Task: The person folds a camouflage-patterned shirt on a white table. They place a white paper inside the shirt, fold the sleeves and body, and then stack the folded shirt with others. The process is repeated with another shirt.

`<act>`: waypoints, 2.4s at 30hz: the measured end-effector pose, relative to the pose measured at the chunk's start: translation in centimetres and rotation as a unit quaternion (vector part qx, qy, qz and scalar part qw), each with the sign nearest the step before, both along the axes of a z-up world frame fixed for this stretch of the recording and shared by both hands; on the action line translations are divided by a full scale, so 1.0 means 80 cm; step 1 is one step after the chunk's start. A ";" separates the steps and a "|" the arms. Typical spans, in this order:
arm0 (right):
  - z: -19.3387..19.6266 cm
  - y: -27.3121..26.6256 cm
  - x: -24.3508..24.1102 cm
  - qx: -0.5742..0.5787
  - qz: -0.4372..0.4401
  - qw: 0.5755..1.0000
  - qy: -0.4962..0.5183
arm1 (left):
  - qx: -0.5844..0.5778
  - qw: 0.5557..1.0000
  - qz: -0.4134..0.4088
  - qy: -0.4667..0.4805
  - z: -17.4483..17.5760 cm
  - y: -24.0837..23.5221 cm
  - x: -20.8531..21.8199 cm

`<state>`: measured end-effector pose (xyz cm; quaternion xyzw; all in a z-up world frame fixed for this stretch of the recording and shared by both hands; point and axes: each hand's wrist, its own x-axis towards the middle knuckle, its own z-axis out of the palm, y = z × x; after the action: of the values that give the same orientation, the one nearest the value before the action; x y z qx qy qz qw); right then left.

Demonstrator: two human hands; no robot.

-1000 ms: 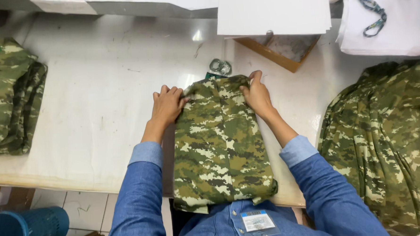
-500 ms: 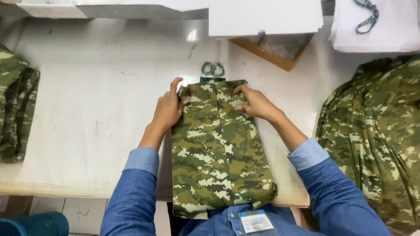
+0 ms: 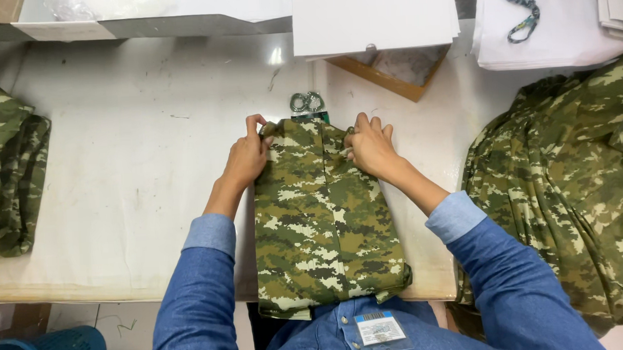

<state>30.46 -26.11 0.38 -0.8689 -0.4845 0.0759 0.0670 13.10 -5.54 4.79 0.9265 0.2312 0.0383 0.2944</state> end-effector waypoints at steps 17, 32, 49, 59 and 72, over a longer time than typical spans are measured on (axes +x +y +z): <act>-0.009 -0.010 0.014 0.038 0.076 0.996 0.023 | -0.067 0.992 0.080 -0.069 -0.031 -0.005 -0.021; 0.030 -0.027 0.008 -0.067 0.029 0.980 0.184 | 0.334 0.920 -0.176 0.102 -0.020 0.012 0.101; -0.002 -0.007 -0.233 0.121 0.091 0.826 0.542 | 0.142 0.965 -0.207 0.082 0.042 -0.112 -0.045; -0.031 -0.028 -0.177 0.080 0.167 0.982 0.032 | 0.489 0.831 -0.213 -0.156 -0.039 -0.100 -0.072; -0.032 -0.032 -0.072 0.219 0.026 0.942 -0.255 | 0.538 0.799 -0.170 -0.210 -0.032 -0.102 -0.072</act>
<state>24.71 -28.66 -2.15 -0.8105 -0.5122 -0.2540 0.1278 7.35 -13.70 2.19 0.9294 -0.0550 0.3000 -0.2080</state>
